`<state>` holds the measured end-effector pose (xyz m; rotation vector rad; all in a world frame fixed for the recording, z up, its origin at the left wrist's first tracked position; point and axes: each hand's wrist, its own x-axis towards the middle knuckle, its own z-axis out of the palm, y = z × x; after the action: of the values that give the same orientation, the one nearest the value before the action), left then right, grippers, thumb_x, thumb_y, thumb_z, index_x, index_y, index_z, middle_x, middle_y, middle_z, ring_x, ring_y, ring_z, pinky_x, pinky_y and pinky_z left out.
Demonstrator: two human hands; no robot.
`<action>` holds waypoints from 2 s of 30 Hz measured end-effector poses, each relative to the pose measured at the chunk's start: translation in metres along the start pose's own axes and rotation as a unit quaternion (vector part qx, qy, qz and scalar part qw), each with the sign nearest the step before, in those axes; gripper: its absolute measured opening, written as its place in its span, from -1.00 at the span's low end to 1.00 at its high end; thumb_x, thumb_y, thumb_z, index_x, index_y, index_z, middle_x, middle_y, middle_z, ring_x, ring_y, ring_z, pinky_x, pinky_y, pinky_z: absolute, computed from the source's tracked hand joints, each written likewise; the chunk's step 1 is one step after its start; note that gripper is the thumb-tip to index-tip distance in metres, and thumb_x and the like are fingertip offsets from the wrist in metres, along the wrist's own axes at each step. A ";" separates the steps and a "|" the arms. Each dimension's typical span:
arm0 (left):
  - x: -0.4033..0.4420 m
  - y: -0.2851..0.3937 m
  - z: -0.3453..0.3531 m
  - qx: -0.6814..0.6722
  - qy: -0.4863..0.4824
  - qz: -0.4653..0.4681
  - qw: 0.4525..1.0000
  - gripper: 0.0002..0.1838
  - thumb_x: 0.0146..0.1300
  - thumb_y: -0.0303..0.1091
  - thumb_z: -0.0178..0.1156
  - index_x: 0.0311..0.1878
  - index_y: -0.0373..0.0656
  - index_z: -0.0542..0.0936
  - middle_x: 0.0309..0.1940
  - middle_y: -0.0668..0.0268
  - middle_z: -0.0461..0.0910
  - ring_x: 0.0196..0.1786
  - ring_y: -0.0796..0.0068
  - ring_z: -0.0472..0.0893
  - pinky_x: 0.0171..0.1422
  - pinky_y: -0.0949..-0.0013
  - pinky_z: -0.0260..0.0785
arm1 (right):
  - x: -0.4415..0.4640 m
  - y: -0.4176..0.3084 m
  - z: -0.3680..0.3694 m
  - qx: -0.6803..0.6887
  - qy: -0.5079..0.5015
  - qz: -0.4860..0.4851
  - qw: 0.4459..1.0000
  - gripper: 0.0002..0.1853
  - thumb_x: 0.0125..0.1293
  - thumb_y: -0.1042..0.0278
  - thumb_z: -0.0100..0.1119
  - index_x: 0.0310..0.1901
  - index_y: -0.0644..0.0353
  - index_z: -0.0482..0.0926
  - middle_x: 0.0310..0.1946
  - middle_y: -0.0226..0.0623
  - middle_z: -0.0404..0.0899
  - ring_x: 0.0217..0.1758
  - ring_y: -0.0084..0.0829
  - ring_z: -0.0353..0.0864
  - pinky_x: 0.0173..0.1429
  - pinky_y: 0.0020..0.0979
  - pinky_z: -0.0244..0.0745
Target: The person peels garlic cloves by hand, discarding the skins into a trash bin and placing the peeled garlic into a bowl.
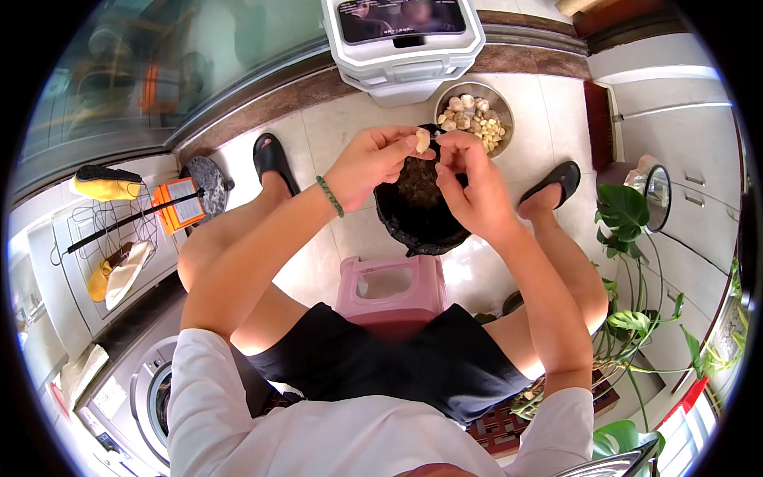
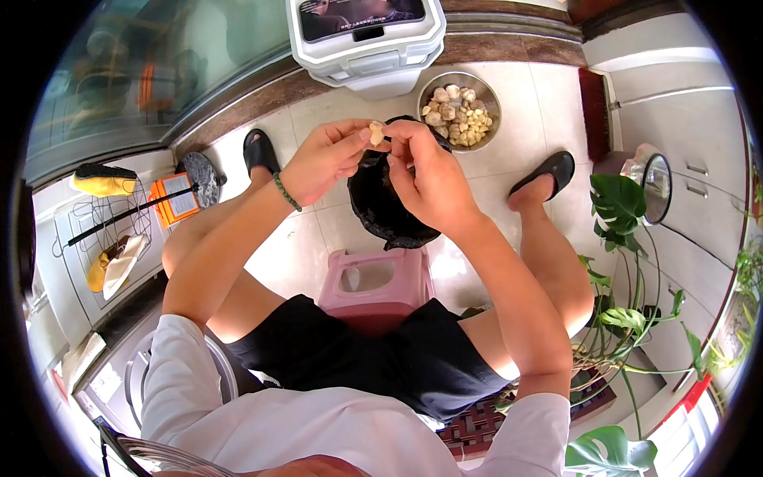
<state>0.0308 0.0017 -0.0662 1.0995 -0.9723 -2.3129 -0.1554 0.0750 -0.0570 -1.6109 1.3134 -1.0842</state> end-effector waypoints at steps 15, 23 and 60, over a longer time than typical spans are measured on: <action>-0.007 -0.007 0.006 0.138 -0.032 0.092 0.986 -0.71 0.44 -0.37 0.13 0.17 -0.16 0.50 -0.26 0.46 0.61 -0.32 0.84 0.42 -0.25 0.66 0.24 | -0.002 0.007 0.008 0.016 0.053 0.093 0.994 -0.89 0.18 0.53 0.29 -0.29 0.33 0.56 -0.46 -0.26 0.56 -0.49 -0.51 0.56 -0.39 -0.51 0.49; -0.004 -0.013 0.002 0.120 -0.049 0.121 0.984 -0.73 0.45 -0.44 0.09 0.17 -0.19 0.45 -0.17 0.37 0.64 -0.11 0.76 0.52 0.00 0.61 0.33 | 0.000 0.012 0.010 0.087 0.061 0.129 0.986 -0.93 0.17 0.60 0.22 -0.30 0.37 0.57 -0.47 -0.27 0.59 -0.46 -0.57 0.56 -0.34 -0.52 0.50; -0.007 -0.010 0.016 0.119 -0.015 0.108 0.987 -0.76 0.42 -0.45 0.11 0.09 -0.30 0.52 -0.16 0.36 0.63 -0.09 0.67 0.58 0.08 0.52 0.42 | 0.002 0.010 0.011 -0.040 0.095 0.060 0.993 -0.93 0.12 0.62 0.24 -0.34 0.33 0.56 -0.47 -0.21 0.51 -0.46 -0.36 0.59 -0.35 -0.40 0.53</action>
<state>0.0218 0.0195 -0.0623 0.9926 -1.3379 -2.0838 -0.1477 0.0715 -0.0695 -1.4938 1.5772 -1.1460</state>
